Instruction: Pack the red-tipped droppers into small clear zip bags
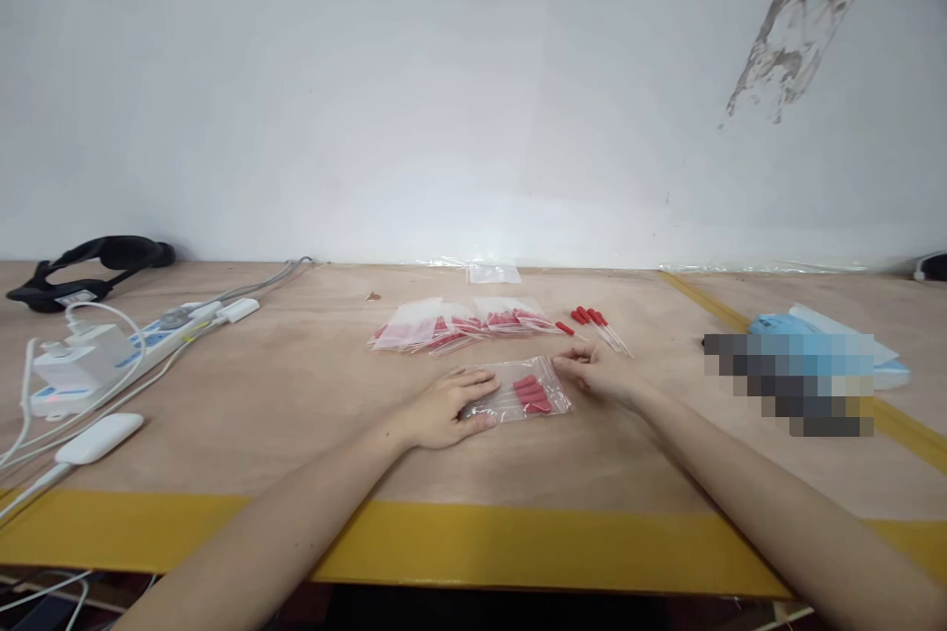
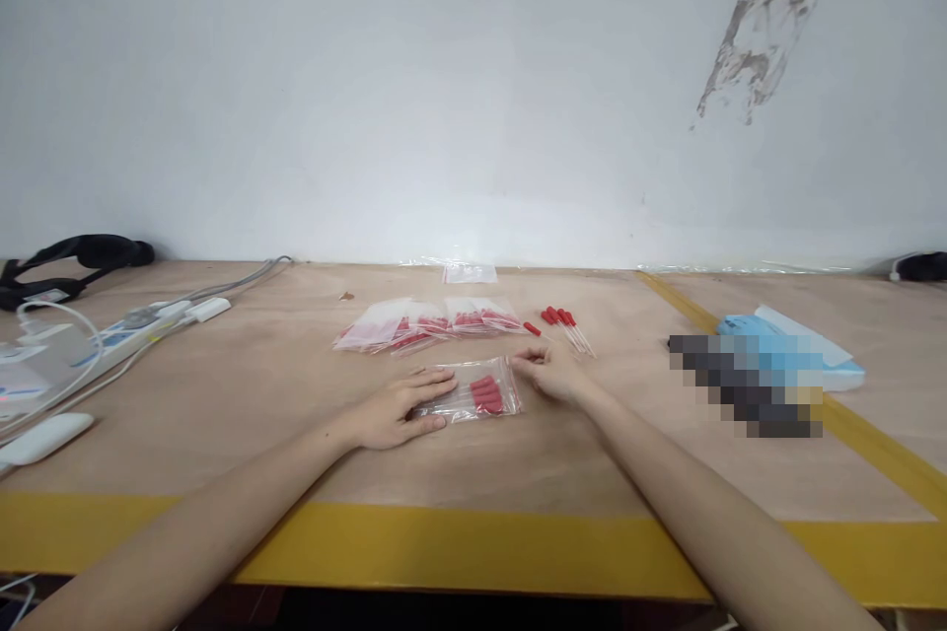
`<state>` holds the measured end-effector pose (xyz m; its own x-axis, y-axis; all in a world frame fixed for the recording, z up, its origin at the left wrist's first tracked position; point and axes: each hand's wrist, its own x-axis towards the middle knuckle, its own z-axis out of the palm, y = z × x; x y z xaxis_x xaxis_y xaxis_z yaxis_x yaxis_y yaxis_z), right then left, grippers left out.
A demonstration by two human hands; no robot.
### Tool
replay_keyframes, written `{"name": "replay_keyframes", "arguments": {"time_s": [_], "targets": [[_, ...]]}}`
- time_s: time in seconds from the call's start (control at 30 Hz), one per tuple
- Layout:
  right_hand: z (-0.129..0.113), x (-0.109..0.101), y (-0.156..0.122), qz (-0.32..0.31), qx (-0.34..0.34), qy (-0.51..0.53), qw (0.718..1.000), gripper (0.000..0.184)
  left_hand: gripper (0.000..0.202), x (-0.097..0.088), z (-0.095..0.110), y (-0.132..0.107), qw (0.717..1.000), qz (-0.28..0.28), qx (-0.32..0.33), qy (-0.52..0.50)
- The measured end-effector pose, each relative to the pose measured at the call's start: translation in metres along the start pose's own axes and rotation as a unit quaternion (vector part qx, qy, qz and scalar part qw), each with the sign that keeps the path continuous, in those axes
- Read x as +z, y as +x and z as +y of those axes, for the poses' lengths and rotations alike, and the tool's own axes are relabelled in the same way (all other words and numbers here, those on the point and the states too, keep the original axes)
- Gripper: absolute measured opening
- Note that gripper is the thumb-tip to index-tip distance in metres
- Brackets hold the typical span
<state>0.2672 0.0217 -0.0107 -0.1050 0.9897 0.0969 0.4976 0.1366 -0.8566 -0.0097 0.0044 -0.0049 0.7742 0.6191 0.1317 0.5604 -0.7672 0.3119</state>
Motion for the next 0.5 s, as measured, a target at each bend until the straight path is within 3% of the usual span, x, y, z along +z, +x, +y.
{"name": "replay_keyframes", "arguments": {"time_s": [0.07,0.13,0.33,0.43,0.5], "targets": [[0.005,-0.014,0.012,0.106,-0.026,-0.118,0.987,0.015,0.056,0.000,-0.001,0.000,1.000,-0.001,-0.001,-0.001],[0.009,-0.024,0.027,0.171,-0.021,-0.231,0.958,0.016,0.056,0.000,-0.001,0.001,1.000,0.001,0.000,-0.004],[0.016,-0.023,0.055,0.138,0.042,-0.367,0.919,0.019,0.056,0.000,-0.001,0.001,1.000,0.001,0.005,-0.007],[0.015,-0.021,0.053,0.162,0.058,-0.369,0.913,0.018,0.056,0.001,-0.002,0.001,1.000,0.004,0.007,-0.006],[0.014,-0.023,0.047,0.185,0.041,-0.332,0.924,0.017,0.057,0.002,-0.002,0.001,1.000,0.002,0.007,-0.004]]}}
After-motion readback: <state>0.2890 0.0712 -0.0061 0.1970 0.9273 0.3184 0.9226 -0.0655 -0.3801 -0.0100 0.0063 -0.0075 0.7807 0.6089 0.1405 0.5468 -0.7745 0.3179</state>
